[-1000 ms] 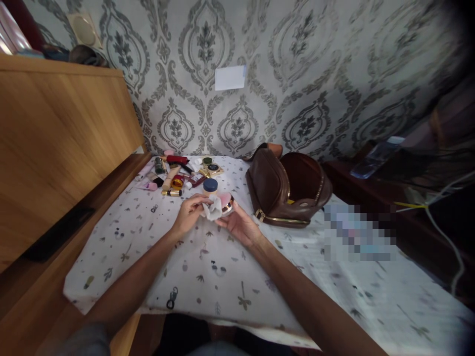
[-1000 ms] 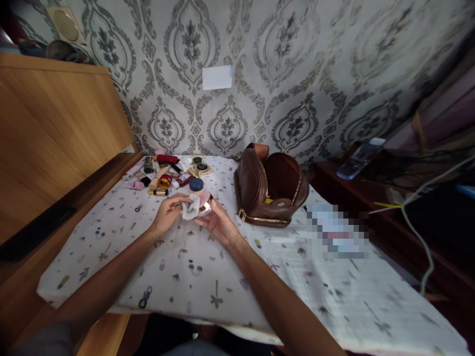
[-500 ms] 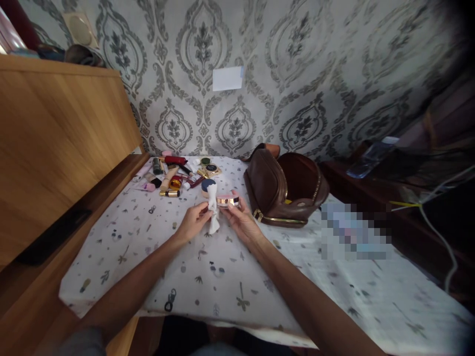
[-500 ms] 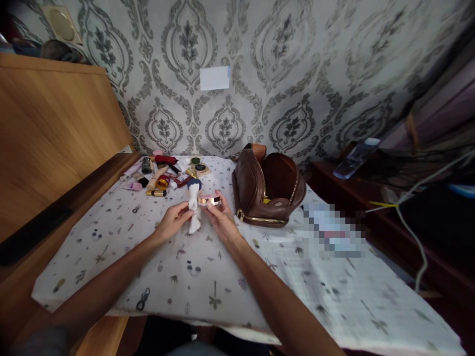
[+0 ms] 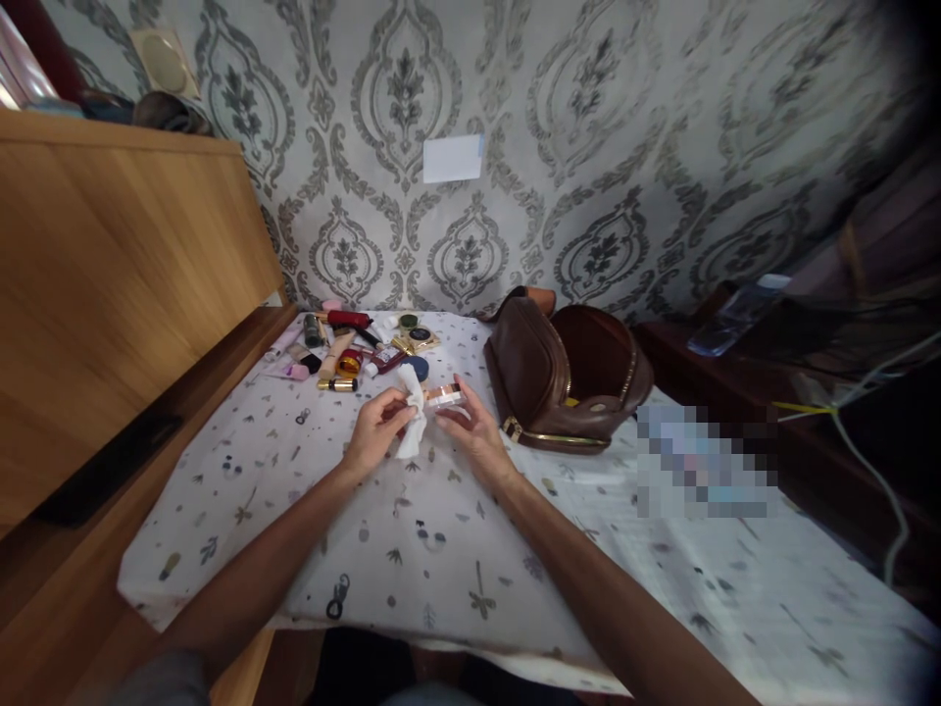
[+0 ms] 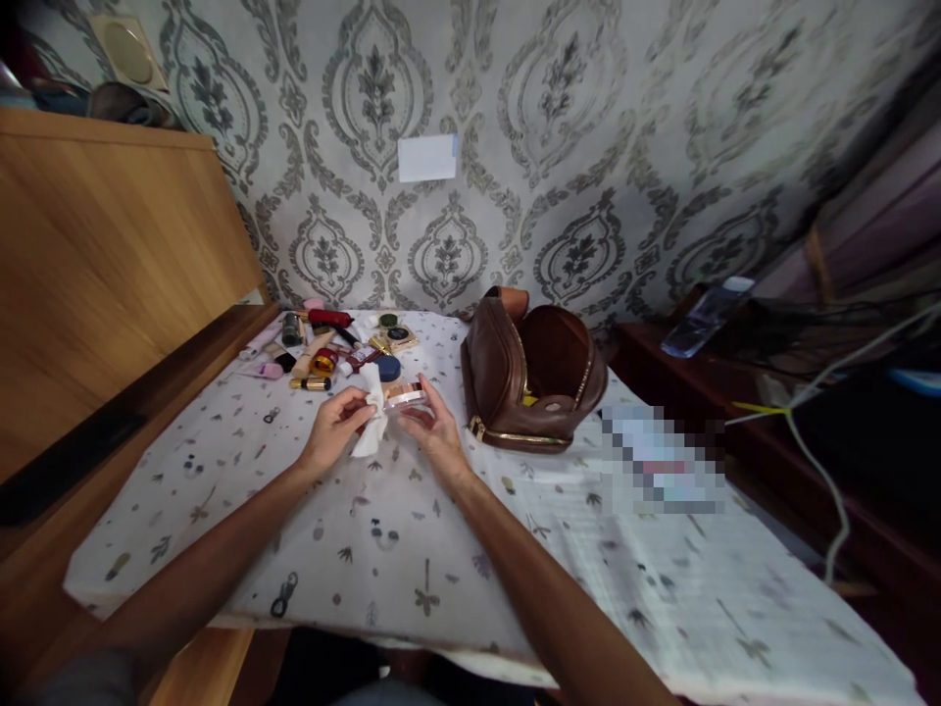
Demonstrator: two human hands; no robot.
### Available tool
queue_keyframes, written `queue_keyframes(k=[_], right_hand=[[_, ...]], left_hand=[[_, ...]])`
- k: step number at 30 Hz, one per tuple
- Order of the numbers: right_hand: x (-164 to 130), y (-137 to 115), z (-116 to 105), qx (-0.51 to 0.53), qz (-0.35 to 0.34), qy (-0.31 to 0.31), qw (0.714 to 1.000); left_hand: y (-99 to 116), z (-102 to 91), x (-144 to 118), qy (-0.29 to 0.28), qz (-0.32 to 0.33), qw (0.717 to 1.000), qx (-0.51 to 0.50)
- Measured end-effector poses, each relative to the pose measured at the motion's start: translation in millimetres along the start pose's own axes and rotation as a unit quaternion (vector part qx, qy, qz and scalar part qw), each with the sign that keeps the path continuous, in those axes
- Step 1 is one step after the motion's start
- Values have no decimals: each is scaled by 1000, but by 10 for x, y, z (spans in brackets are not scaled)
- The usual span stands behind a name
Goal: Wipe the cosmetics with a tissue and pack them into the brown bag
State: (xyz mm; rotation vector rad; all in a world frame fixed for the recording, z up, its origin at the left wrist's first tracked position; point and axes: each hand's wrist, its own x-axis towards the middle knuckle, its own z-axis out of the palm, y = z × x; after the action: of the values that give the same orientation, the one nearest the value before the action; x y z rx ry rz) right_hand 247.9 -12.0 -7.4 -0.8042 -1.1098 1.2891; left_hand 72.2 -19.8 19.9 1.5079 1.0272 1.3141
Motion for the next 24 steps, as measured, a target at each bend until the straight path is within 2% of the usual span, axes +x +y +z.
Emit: queue_keyframes(k=[5,14,20,24], right_hand=[[40,29,-60,-86,-61,16,994],[41,-3,-75,-188,-100,25,977],[6,-39,-49,-304,-134,38,942],[-18,-60,-26,-368,-153,41,916]], left_hand=[[-15,-4,-12,-15,8,1000,4],[-20,-40,3,12,36,998,57],[-7,-47,3,25,38,996,76],[7,-38,-22,4,100,987,124]])
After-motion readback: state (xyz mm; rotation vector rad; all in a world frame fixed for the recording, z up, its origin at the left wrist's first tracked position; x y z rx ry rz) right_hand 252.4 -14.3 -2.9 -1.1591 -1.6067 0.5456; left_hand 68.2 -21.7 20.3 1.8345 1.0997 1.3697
